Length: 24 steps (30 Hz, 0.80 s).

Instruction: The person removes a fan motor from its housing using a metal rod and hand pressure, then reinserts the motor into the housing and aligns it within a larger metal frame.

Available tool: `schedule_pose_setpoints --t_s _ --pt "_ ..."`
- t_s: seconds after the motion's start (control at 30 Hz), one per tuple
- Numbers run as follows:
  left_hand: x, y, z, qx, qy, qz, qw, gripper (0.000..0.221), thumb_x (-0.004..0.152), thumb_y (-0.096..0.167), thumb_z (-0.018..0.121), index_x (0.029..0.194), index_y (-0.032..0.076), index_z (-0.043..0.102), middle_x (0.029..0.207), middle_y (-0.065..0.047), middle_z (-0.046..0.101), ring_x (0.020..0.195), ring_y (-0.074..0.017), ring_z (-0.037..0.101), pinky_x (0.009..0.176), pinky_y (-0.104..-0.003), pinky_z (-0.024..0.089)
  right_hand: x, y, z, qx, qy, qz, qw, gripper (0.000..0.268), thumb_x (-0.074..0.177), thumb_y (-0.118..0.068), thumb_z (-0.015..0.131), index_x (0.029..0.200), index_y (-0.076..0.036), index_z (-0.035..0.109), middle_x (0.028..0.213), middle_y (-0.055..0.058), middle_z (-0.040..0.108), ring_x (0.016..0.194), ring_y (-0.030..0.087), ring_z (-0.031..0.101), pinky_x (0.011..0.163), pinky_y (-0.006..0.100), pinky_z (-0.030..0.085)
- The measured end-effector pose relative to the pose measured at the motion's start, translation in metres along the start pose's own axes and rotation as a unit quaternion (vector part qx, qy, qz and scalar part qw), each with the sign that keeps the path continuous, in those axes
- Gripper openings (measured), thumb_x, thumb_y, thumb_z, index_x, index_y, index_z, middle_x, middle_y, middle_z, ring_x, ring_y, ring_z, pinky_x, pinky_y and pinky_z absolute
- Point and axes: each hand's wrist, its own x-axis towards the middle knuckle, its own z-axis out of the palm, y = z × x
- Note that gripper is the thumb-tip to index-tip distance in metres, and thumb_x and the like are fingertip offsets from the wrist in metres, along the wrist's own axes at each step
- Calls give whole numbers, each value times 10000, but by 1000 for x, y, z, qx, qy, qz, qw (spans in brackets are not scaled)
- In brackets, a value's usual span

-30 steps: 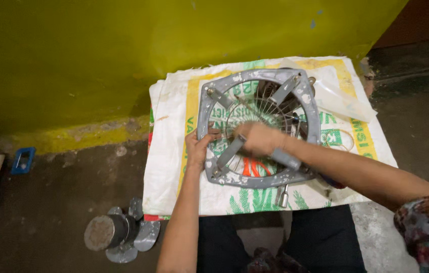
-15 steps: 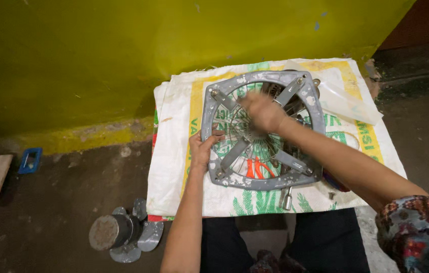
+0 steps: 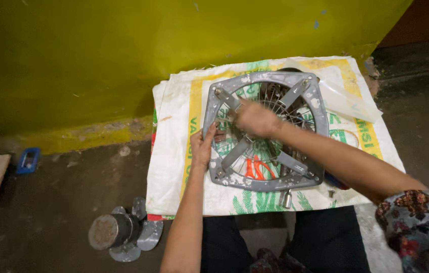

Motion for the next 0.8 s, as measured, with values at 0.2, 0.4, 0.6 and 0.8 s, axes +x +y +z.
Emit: schedule_pose_setpoints --t_s 0.2,0.4,0.6,0.8 --pt "1 13 9 7 10 -19 1000 352 926 272 760 1089 -40 751 933 -126 780 788 -159 734 750 -306 596 -38 -24 10 177 27 -92 979 177 807 -123 672 915 16 681 981 223 659 872 381 640 771 476 537" --pt "-1 5 3 -14 -3 3 1000 385 876 187 803 1168 -49 717 960 -119 765 809 -168 735 779 -307 599 -60 12 1 74 73 83 991 319 668 -81 697 978 -7 707 971 208 646 918 408 649 796 467 554" --pt "2 3 7 -19 -13 2 1000 412 859 153 796 1188 -75 701 994 -136 785 846 -179 754 808 -316 614 -80 3 -30 115 -23 124 985 383 635 -76 695 1015 -80 741 1044 138 691 958 347 684 777 423 569" --pt "5 1 2 -19 -25 -19 999 376 846 78 801 1163 -89 689 975 -179 783 823 -200 759 797 -322 620 -88 -32 -28 170 17 18 985 387 743 -74 683 1123 -109 750 1054 166 657 982 328 685 846 399 582"
